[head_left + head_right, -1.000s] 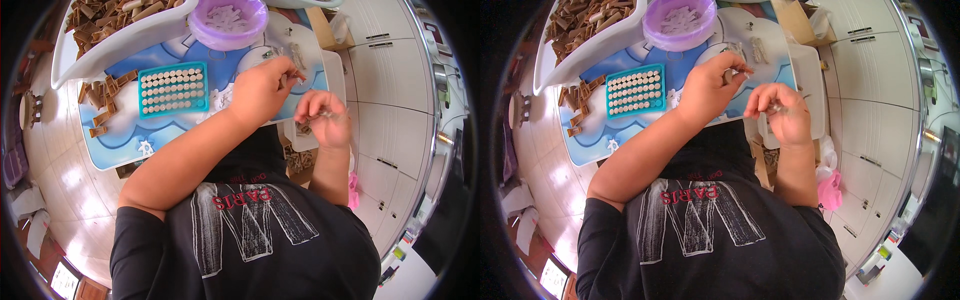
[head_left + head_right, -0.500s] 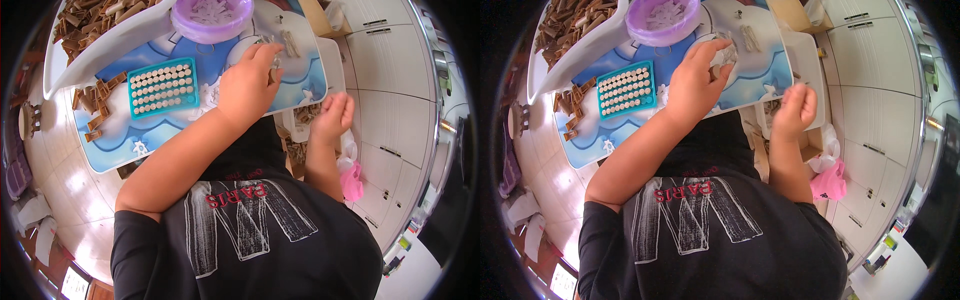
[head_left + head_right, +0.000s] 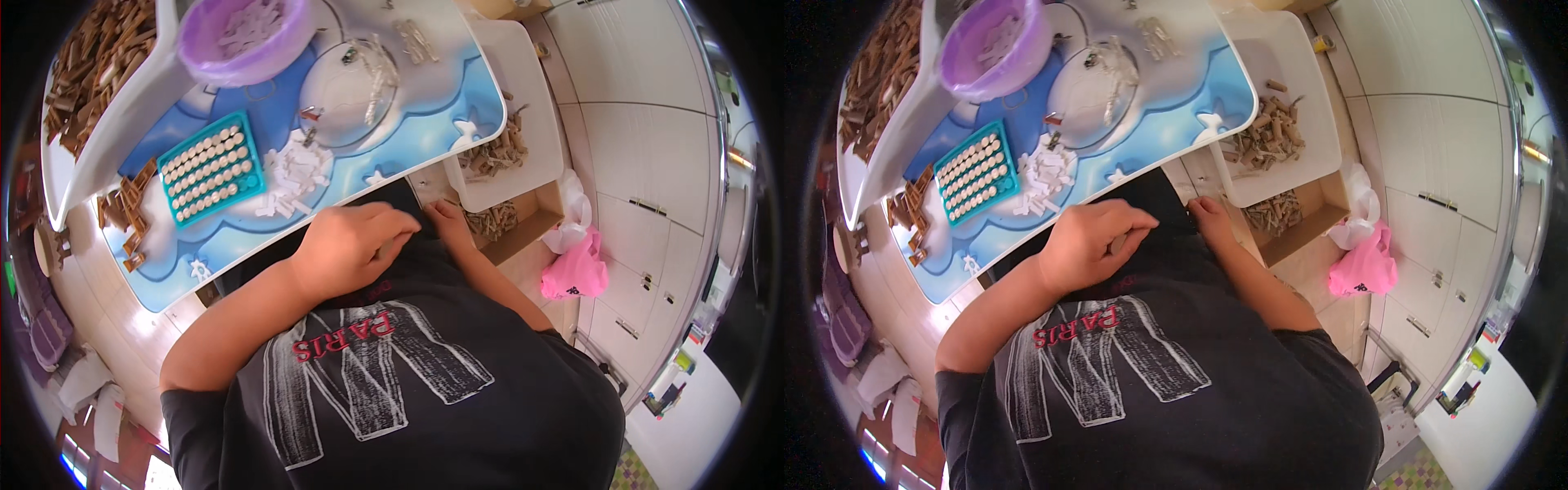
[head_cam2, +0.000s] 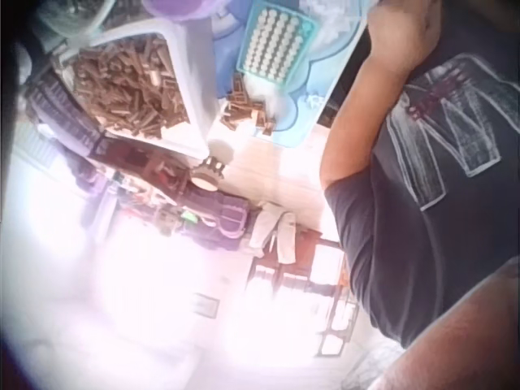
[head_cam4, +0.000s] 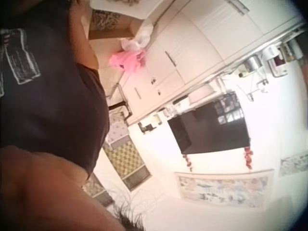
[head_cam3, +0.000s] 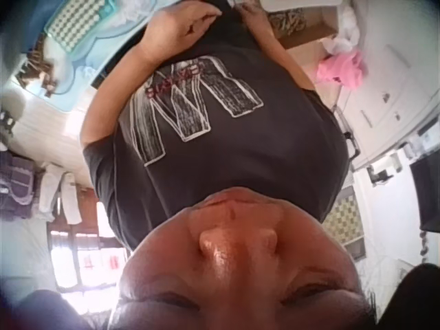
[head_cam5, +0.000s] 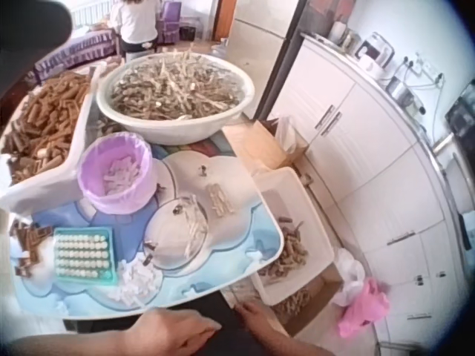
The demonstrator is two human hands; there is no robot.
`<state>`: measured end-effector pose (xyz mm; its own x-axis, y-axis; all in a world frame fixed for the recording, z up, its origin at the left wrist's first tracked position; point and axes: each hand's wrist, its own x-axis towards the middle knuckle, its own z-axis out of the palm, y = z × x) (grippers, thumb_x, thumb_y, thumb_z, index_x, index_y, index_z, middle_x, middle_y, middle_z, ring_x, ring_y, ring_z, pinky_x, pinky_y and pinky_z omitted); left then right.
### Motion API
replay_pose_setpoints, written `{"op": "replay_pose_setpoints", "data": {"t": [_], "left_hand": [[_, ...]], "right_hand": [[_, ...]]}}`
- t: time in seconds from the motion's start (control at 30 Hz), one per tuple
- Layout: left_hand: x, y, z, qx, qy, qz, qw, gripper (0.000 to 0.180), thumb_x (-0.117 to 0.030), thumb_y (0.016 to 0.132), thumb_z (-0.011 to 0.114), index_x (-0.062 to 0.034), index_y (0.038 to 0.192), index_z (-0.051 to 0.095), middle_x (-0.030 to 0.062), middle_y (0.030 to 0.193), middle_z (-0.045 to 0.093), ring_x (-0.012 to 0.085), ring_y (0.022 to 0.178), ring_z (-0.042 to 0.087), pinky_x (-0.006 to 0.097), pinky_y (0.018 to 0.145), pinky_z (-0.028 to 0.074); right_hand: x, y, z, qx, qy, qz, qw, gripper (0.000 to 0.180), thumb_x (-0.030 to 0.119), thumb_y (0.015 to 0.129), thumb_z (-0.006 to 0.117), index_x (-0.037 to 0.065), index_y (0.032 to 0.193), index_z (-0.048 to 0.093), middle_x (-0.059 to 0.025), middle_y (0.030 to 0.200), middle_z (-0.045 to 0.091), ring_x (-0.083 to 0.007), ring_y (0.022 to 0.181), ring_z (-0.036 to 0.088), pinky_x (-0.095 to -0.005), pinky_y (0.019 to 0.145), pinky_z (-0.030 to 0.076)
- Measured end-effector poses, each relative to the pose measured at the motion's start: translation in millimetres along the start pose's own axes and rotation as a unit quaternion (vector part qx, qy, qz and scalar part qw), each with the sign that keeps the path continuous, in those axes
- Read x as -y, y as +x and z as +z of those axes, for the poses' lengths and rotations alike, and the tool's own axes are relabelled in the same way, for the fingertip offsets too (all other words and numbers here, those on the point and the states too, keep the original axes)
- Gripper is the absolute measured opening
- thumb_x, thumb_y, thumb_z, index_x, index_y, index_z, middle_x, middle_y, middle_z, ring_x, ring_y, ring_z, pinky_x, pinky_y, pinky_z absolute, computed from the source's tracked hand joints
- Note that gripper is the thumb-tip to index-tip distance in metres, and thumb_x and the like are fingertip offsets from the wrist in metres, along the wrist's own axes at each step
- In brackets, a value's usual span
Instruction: The person assembles small cylindrical wooden components by inserting metal pins and white circular discs into them. They handle the parts one at a time, picking up the wooden cylinders, metal pins, and discs from a tray and table, and fitting them together by hand.
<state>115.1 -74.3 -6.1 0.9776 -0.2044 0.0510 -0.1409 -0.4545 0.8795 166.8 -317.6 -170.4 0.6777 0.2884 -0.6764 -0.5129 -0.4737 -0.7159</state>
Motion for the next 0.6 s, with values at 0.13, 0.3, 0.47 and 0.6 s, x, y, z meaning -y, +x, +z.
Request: {"op": "replay_pose_setpoints", "data": {"t": [0.13,0.3,0.47,0.6], "left_hand": [[10.2,-8.7,17.4,0.024,-0.007,-0.029,0.999,0.014,-0.003,0.079,0.065,-0.0061,0.092,0.064,0.0105,0.078,0.062,0.0278,0.066,0.062,0.032,0.056,0.048],[10.8,-28.1,-4.7,0.081,-0.159,-0.309,0.934,0.02,-0.013,0.082,0.066,-0.0045,0.099,0.063,0.0076,0.08,0.063,0.0153,0.071,0.06,0.027,0.067,0.047],[14.0,-83.5,-45.2,0.092,-0.141,-0.483,0.86,0.03,-0.012,0.081,0.067,-0.0039,0.109,0.061,0.0001,0.079,0.06,0.0059,0.072,0.054,0.022,0.066,0.044],[5.7,-104.1,-58.5,0.022,-0.26,-0.543,0.798,0.031,-0.024,0.085,0.064,-0.0055,0.11,0.062,0.0013,0.079,0.06,0.0066,0.072,0.054,0.022,0.067,0.043]], "right_hand": [[-74.8,49.9,2.1,0.023,-0.185,0.052,0.981,0.018,0.017,0.086,0.053,0.003,0.092,0.062,-0.0096,0.082,0.062,-0.0215,0.073,0.059,-0.0321,0.067,0.047],[-202.3,109.6,10.2,0.001,-0.34,0.011,0.94,0.034,0.009,0.079,0.05,0.003,0.112,0.057,-0.0224,0.11,0.058,-0.036,0.106,0.056,-0.0429,0.093,0.044],[-172.0,148.0,12.1,-0.016,-0.392,0.124,0.911,0.043,0.006,0.08,0.049,0.004,0.123,0.049,-0.0226,0.118,0.055,-0.0369,0.112,0.051,-0.0415,0.097,0.04],[-158.2,163.9,12.7,-0.053,-0.442,0.174,0.879,0.039,0.007,0.08,0.049,0.003,0.119,0.05,-0.0216,0.114,0.055,-0.036,0.109,0.052,-0.041,0.095,0.041]]}}
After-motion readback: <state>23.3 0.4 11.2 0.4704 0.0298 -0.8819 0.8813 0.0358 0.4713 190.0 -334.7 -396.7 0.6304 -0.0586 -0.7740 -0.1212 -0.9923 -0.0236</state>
